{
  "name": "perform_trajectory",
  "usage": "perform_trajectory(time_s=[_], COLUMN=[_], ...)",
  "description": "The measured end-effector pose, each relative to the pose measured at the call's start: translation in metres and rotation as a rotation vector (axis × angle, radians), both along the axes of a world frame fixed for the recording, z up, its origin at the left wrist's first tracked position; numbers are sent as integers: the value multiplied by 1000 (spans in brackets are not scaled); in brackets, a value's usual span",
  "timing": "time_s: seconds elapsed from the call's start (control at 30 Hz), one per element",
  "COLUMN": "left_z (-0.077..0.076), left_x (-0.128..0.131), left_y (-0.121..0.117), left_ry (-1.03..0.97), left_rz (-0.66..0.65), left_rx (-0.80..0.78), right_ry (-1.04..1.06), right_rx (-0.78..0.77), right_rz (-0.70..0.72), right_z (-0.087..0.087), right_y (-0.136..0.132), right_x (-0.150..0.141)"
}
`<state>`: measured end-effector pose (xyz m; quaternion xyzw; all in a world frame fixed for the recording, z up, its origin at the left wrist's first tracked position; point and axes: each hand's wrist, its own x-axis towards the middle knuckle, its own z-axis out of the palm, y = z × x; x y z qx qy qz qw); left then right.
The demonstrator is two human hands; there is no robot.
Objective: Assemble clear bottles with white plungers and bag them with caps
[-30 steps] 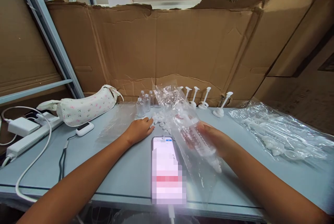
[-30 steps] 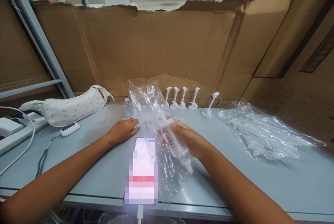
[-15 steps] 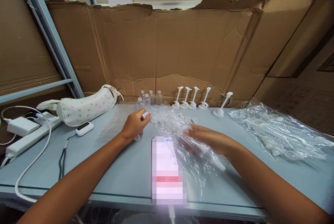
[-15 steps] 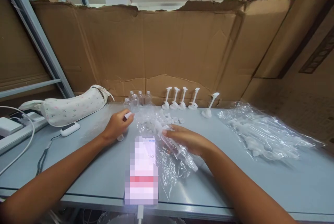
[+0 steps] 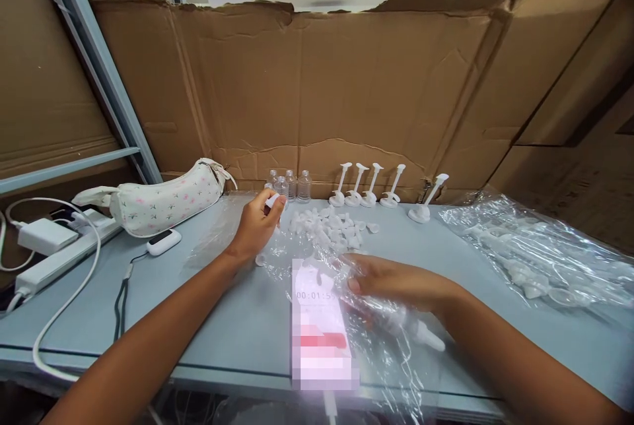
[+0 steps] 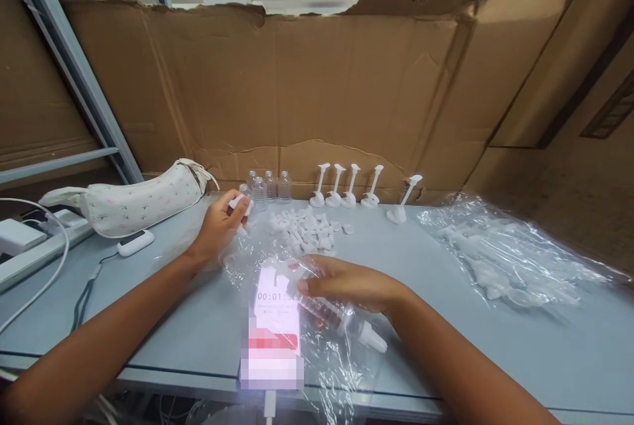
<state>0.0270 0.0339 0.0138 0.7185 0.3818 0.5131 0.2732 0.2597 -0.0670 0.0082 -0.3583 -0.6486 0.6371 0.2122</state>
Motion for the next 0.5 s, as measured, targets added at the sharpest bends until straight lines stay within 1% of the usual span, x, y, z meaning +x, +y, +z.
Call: perform_trajectory(time_s=[0.1,0.2,0.33,0.43,0.5], left_z=[3,6,7,6,6], left_x=[-3,-7,-14,-19,-22], left_y=[-2,-5,-7,-5,-4], left_ry=[15,40,177,215,247], left_rz=[-77,-160,-232,-259,-299], left_rx=[-90,-156,-144,-114,-122], right_ry=[-37,-30,2,14,15], right_rx=[20,33,32,28,28], right_rz=[-24,-39,-59,-68,-78], right_z=[3,7,8,7,6], right_y=[0,1,2,2,2], right_x=[0,3,6,7,7])
